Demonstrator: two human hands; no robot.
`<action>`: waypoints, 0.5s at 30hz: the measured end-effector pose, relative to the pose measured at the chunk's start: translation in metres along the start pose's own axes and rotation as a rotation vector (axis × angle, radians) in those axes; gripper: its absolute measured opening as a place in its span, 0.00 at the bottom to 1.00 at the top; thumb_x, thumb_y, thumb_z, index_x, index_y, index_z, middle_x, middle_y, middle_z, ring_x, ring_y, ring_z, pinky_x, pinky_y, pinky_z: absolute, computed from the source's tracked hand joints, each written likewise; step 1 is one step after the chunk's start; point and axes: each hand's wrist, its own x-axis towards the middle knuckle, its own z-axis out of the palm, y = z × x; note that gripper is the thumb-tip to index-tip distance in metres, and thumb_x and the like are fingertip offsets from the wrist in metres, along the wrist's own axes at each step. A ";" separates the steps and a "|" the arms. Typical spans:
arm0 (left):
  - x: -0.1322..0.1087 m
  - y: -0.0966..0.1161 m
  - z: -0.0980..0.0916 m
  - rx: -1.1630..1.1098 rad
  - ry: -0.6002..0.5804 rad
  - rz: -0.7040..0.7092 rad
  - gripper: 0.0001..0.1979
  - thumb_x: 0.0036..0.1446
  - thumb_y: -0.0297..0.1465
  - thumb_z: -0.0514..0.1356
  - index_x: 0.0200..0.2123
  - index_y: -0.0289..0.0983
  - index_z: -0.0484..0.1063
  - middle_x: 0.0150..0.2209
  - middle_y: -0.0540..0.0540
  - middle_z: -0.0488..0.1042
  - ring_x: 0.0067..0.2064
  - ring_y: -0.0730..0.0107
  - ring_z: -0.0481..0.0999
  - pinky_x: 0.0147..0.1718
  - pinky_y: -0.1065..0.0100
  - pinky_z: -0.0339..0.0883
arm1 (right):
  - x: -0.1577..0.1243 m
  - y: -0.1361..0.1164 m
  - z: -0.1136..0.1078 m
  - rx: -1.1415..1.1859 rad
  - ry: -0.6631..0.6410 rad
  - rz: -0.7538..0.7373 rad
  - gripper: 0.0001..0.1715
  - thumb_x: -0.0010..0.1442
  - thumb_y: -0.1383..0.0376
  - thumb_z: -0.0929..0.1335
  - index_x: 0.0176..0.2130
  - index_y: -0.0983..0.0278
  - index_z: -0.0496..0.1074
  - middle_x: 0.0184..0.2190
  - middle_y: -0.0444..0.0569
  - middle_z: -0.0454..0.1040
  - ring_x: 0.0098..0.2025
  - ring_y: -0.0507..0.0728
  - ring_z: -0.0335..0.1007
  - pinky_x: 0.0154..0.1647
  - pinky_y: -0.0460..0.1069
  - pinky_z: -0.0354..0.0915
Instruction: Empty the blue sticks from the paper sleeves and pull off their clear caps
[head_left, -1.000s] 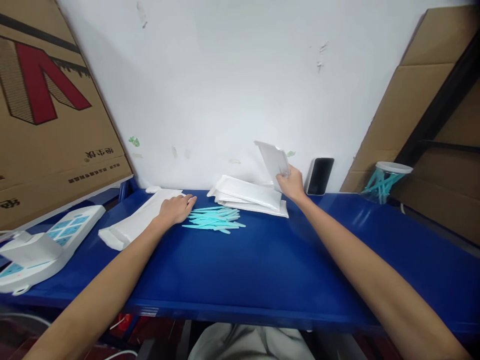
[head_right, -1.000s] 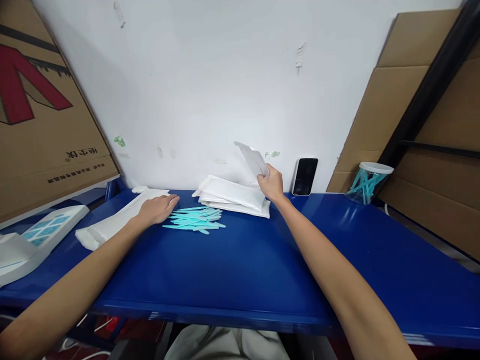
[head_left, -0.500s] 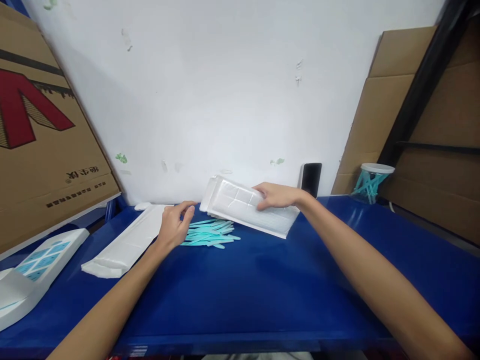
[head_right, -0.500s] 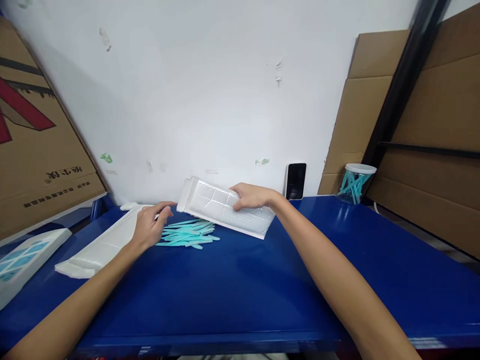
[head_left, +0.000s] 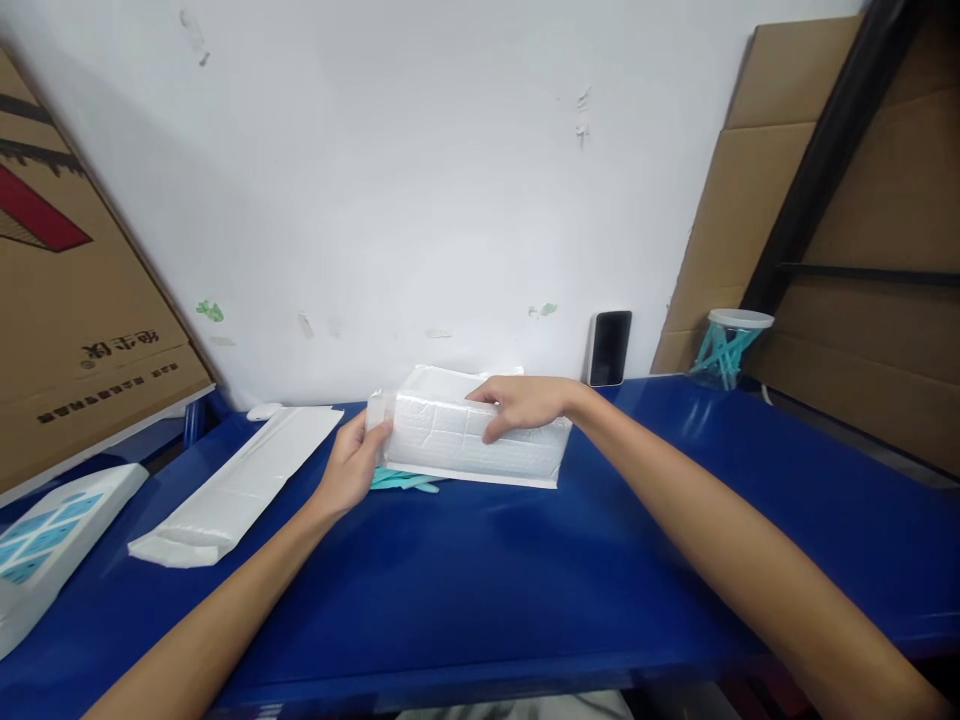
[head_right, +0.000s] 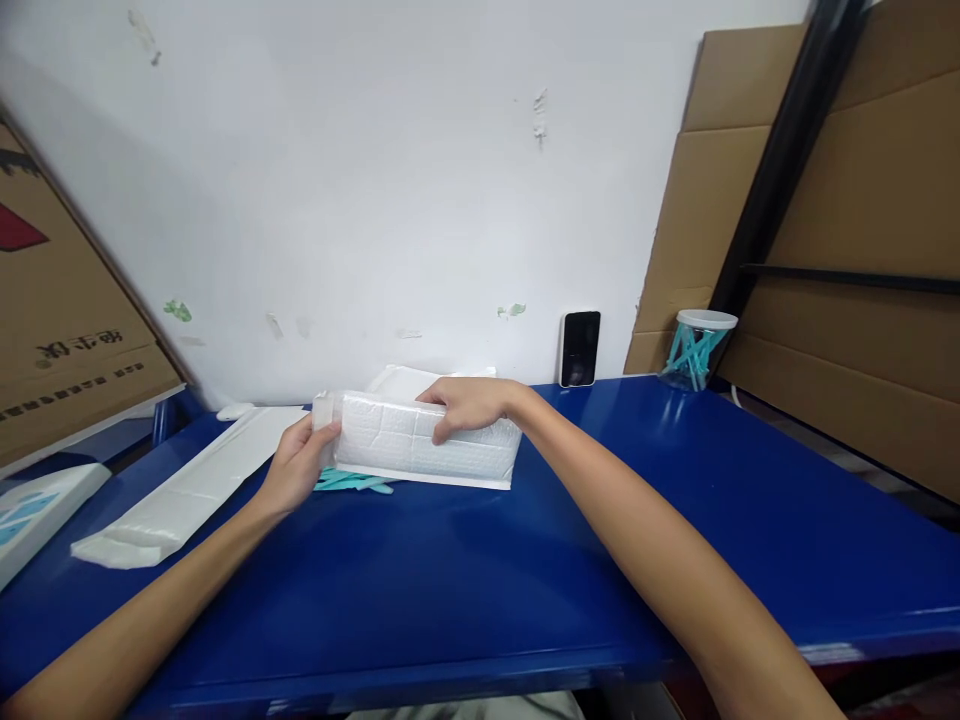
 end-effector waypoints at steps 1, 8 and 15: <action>0.001 -0.002 0.003 -0.069 0.006 -0.025 0.18 0.60 0.43 0.61 0.41 0.34 0.78 0.34 0.46 0.78 0.38 0.61 0.75 0.36 0.68 0.66 | 0.001 -0.001 0.001 -0.031 0.023 -0.003 0.14 0.54 0.63 0.71 0.42 0.65 0.76 0.43 0.48 0.79 0.43 0.59 0.73 0.39 0.49 0.65; 0.002 0.005 0.018 -0.455 0.194 -0.136 0.19 0.53 0.39 0.68 0.44 0.34 0.76 0.36 0.44 0.81 0.43 0.57 0.79 0.40 0.65 0.71 | -0.001 0.001 0.004 -0.227 0.257 0.219 0.34 0.63 0.47 0.67 0.61 0.61 0.71 0.56 0.56 0.74 0.55 0.65 0.72 0.53 0.55 0.66; 0.007 0.006 0.013 -0.640 0.285 -0.129 0.21 0.46 0.36 0.71 0.44 0.36 0.74 0.37 0.46 0.81 0.45 0.57 0.81 0.43 0.63 0.74 | -0.012 0.025 -0.012 0.024 0.158 0.315 0.35 0.55 0.43 0.73 0.52 0.63 0.77 0.53 0.57 0.77 0.53 0.68 0.74 0.53 0.59 0.71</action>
